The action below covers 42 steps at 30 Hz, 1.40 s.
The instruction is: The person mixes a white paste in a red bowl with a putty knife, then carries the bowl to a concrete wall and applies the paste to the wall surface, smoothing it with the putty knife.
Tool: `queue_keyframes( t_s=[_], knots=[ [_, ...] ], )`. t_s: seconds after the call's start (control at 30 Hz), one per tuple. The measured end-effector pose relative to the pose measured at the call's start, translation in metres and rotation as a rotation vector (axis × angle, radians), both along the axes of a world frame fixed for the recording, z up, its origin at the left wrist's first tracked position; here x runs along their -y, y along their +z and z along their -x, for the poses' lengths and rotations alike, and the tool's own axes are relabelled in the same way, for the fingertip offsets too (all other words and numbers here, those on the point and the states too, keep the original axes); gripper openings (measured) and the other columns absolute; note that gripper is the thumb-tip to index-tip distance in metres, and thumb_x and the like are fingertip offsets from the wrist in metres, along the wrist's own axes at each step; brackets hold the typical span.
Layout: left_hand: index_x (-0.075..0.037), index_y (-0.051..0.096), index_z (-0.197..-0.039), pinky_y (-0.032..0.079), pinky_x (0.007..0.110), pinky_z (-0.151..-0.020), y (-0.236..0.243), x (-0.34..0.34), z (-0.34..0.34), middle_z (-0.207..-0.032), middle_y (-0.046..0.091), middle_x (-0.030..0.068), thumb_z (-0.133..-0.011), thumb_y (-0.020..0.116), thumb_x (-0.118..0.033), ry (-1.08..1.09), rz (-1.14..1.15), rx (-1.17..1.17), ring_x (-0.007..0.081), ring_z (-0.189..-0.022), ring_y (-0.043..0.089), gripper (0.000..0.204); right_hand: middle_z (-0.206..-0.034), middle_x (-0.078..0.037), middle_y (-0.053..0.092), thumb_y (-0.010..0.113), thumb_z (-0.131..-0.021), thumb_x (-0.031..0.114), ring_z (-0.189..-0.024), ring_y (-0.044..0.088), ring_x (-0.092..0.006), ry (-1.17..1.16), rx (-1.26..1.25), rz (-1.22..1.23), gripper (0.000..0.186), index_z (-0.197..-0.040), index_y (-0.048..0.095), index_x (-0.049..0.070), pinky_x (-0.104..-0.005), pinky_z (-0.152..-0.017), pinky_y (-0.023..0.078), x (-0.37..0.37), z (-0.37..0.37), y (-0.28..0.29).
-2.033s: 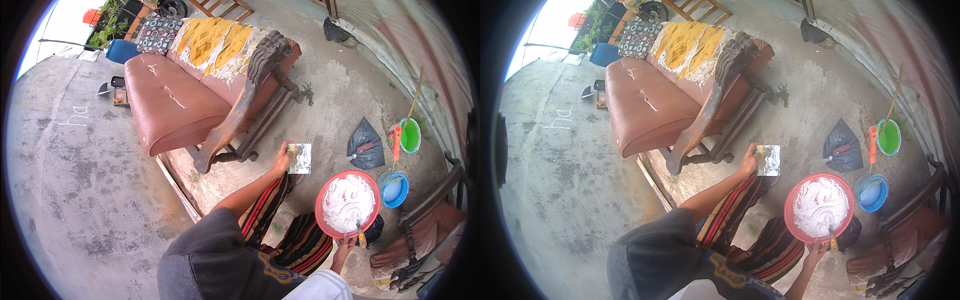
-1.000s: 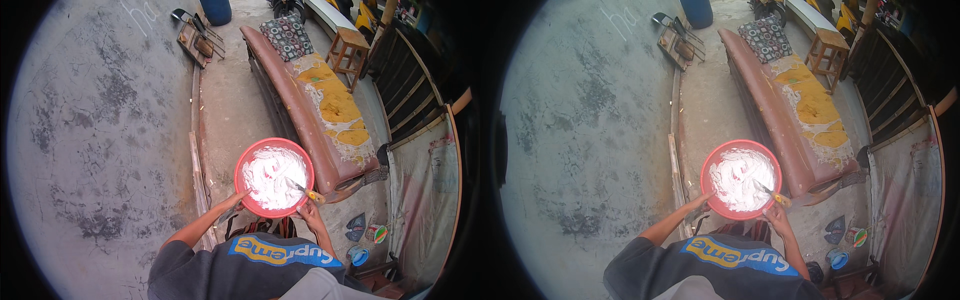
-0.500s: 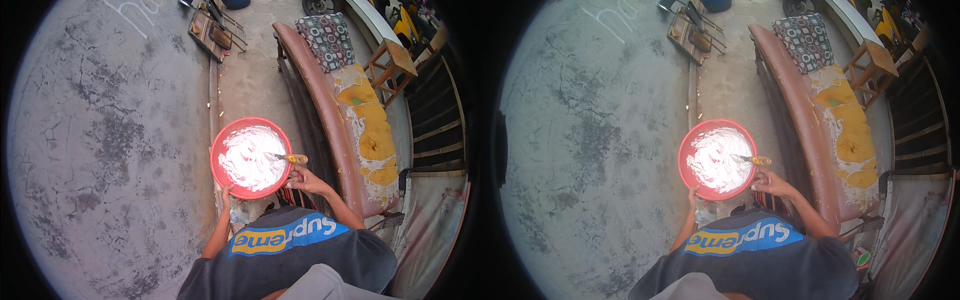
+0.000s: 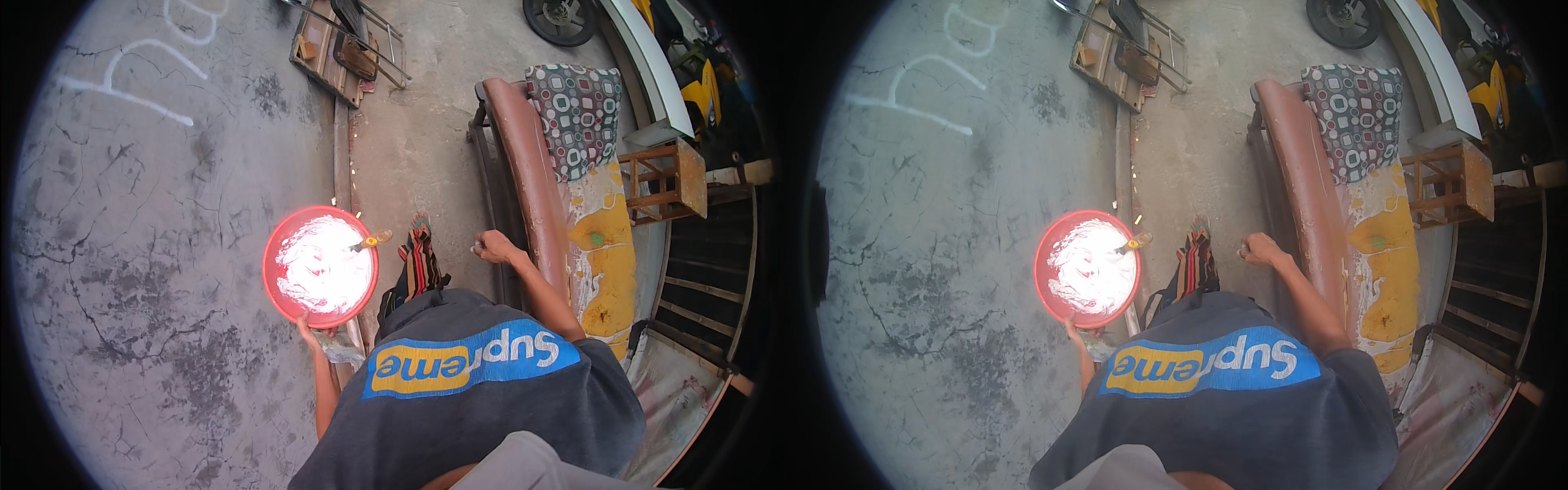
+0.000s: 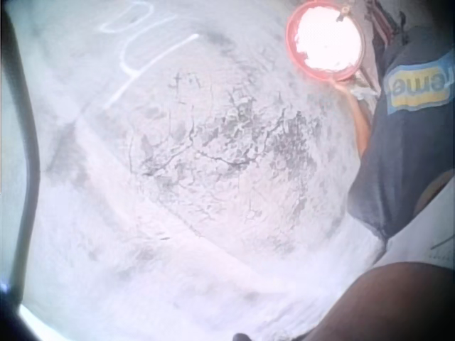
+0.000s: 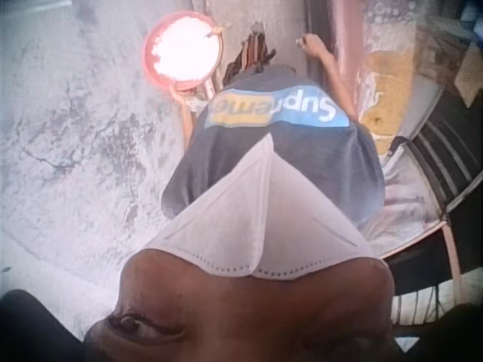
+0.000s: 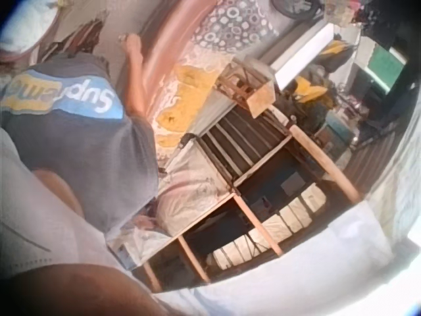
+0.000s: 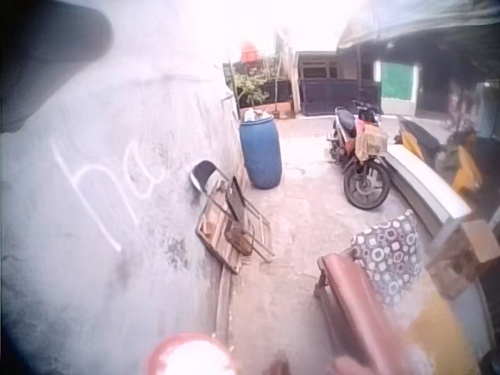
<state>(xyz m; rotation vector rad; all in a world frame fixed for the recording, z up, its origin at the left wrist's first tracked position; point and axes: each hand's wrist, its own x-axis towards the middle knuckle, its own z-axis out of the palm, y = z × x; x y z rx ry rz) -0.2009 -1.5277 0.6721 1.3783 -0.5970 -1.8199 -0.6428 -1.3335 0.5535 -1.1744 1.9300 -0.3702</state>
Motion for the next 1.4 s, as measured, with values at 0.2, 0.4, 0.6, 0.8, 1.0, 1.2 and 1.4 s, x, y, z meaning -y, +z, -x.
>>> queue_keyframes(
  t_s=[0.2,0.4,0.6,0.8,1.0,1.2,1.4],
  knots=[
    [-0.007,0.053,-0.080,0.030,0.027,-0.037,0.023,0.165,0.201,-0.053,0.046,0.0023,-0.087,0.056,-0.042,-0.190,-0.062,0.022,0.0132,-0.039,0.039,0.036,-0.077,-0.011,0.066,0.056,-0.096,0.006,-0.069,0.066,-0.0179,-0.679,0.254,0.084,0.009,-0.099,0.059,-0.001,-0.0329,-0.064,0.052,0.004,0.128,0.041],
    [-0.004,0.055,-0.080,0.030,0.026,-0.033,0.029,0.281,0.399,-0.048,0.043,0.0002,-0.087,0.054,-0.046,-0.354,-0.123,-0.127,0.0126,-0.035,0.036,0.042,-0.075,-0.007,0.066,0.060,-0.092,0.000,-0.068,0.064,-0.0130,-0.851,0.178,0.212,0.008,-0.087,0.065,-0.003,-0.0273,-0.063,0.053,0.056,0.263,0.056],
    [-0.001,0.056,-0.098,0.032,0.023,-0.031,0.054,0.382,0.545,-0.058,0.053,0.0016,-0.084,0.058,-0.047,-0.413,-0.152,-0.284,0.0092,-0.035,0.038,0.048,-0.059,-0.010,0.058,0.069,-0.089,0.017,-0.058,0.057,-0.0146,-0.839,-0.155,0.208,0.027,-0.071,0.062,-0.002,-0.0340,-0.057,0.044,0.213,0.423,0.083],
    [-0.004,0.056,-0.094,0.029,0.023,-0.032,0.062,0.490,0.682,-0.060,0.053,0.0014,-0.083,0.057,-0.045,-0.377,-0.097,-0.103,0.0092,-0.037,0.036,0.043,-0.055,-0.013,0.048,0.059,-0.096,0.020,-0.051,0.048,-0.0231,-0.847,-0.187,0.556,0.030,-0.075,0.056,-0.002,-0.0405,-0.054,0.038,0.407,0.573,0.097],
    [-0.007,0.056,-0.088,0.029,0.023,-0.035,0.063,0.600,0.842,-0.059,0.052,0.0006,-0.083,0.057,-0.044,-0.417,-0.099,-0.009,0.0089,-0.038,0.037,0.038,-0.056,-0.011,0.048,0.054,-0.095,0.024,-0.052,0.046,-0.0192,-0.834,-0.096,0.388,0.024,-0.087,0.059,0.002,-0.0382,-0.054,0.039,0.482,0.676,-0.006],
    [-0.008,0.055,-0.081,0.029,0.024,-0.035,0.055,0.694,1.042,-0.056,0.049,-0.0009,-0.084,0.058,-0.044,-0.510,-0.083,0.023,0.0088,-0.038,0.036,0.036,-0.071,-0.016,0.063,0.049,-0.095,0.035,-0.056,0.058,-0.0263,-1.495,0.422,-0.272,0.040,-0.084,0.063,0.000,-0.0454,-0.057,0.047,0.340,0.728,-0.131],
    [-0.008,0.054,-0.079,0.028,0.023,-0.035,0.058,0.759,1.230,-0.055,0.049,-0.0016,-0.086,0.057,-0.046,-0.535,-0.130,-0.077,0.0076,-0.037,0.035,0.039,-0.069,-0.014,0.062,0.047,-0.095,0.033,-0.053,0.057,-0.0247,-1.676,0.461,-0.343,0.035,-0.084,0.061,0.002,-0.0413,-0.053,0.047,0.369,0.856,-0.111]
  ],
)
